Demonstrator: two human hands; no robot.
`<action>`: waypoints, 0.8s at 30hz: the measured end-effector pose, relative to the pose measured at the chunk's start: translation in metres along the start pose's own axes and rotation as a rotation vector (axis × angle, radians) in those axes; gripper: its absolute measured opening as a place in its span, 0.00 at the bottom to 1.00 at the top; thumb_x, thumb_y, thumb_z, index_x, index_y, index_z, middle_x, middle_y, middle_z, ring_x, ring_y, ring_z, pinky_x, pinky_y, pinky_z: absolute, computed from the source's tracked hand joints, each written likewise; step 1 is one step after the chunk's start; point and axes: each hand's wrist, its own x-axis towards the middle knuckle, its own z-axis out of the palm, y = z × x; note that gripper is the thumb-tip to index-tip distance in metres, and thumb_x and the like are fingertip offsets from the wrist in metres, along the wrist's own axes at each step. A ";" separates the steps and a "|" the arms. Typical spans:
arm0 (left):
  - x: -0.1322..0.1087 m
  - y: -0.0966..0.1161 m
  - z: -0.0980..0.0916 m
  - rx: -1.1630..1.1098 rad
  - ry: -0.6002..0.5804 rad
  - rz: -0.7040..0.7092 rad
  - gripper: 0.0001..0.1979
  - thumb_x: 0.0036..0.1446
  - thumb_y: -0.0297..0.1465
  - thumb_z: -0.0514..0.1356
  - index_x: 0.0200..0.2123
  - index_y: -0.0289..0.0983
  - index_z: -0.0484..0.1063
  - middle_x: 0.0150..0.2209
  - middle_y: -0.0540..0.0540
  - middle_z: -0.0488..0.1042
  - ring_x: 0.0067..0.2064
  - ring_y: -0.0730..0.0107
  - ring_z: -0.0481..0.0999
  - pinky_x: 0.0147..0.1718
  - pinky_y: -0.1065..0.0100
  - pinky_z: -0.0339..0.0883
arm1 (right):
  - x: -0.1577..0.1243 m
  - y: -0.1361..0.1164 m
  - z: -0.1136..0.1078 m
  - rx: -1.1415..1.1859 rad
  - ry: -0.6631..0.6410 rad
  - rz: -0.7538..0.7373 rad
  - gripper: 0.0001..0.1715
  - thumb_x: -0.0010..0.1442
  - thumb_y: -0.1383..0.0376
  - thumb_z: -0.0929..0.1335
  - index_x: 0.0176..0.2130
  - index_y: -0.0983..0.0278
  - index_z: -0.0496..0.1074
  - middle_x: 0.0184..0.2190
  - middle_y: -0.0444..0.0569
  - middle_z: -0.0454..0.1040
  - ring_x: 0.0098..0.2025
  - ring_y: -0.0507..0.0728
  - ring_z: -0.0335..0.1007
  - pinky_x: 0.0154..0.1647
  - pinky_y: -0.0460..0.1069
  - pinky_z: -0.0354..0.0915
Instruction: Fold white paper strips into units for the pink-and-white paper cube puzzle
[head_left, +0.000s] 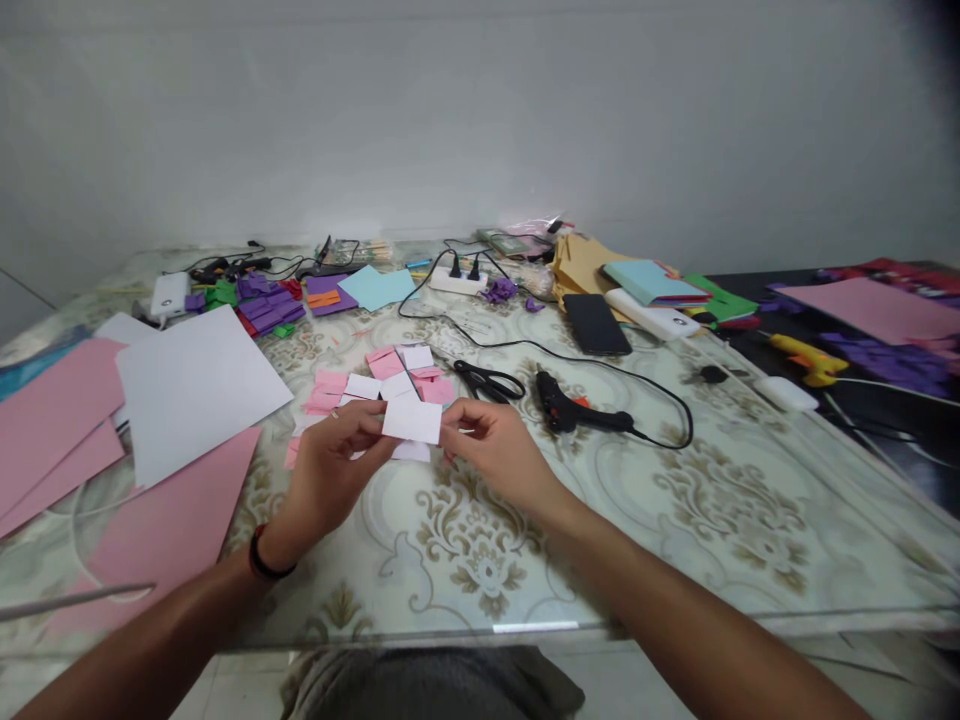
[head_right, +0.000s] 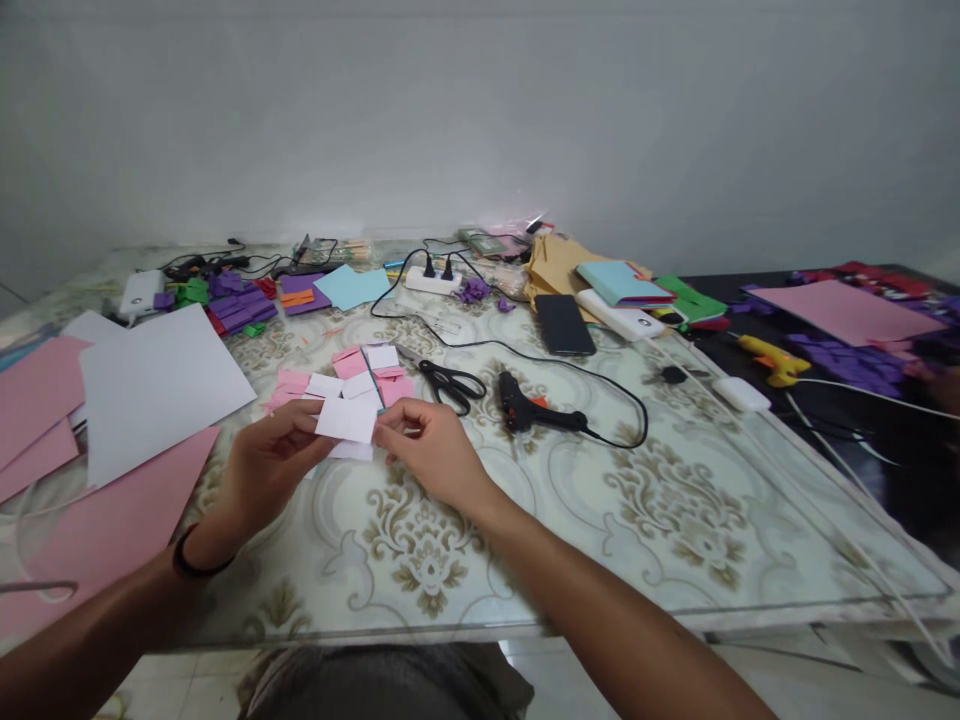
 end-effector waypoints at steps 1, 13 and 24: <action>0.000 0.001 0.000 0.052 0.007 0.032 0.03 0.58 0.27 0.69 0.32 0.37 0.80 0.45 0.42 0.83 0.42 0.68 0.83 0.37 0.74 0.77 | 0.000 0.000 0.000 0.004 -0.006 0.004 0.19 0.51 0.52 0.80 0.28 0.64 0.77 0.24 0.42 0.75 0.24 0.50 0.68 0.29 0.47 0.66; -0.004 0.001 -0.003 0.064 -0.070 0.034 0.08 0.60 0.29 0.69 0.44 0.40 0.81 0.38 0.47 0.82 0.35 0.72 0.79 0.35 0.73 0.74 | 0.000 -0.004 -0.001 0.102 -0.116 0.101 0.28 0.52 0.45 0.78 0.22 0.63 0.70 0.20 0.41 0.71 0.24 0.50 0.65 0.31 0.48 0.64; -0.004 -0.003 -0.005 -0.054 -0.108 0.102 0.15 0.59 0.26 0.71 0.49 0.45 0.79 0.54 0.46 0.79 0.48 0.71 0.81 0.49 0.71 0.77 | 0.000 -0.002 -0.002 0.108 -0.151 0.151 0.28 0.49 0.46 0.80 0.22 0.64 0.71 0.19 0.42 0.71 0.23 0.49 0.66 0.28 0.46 0.61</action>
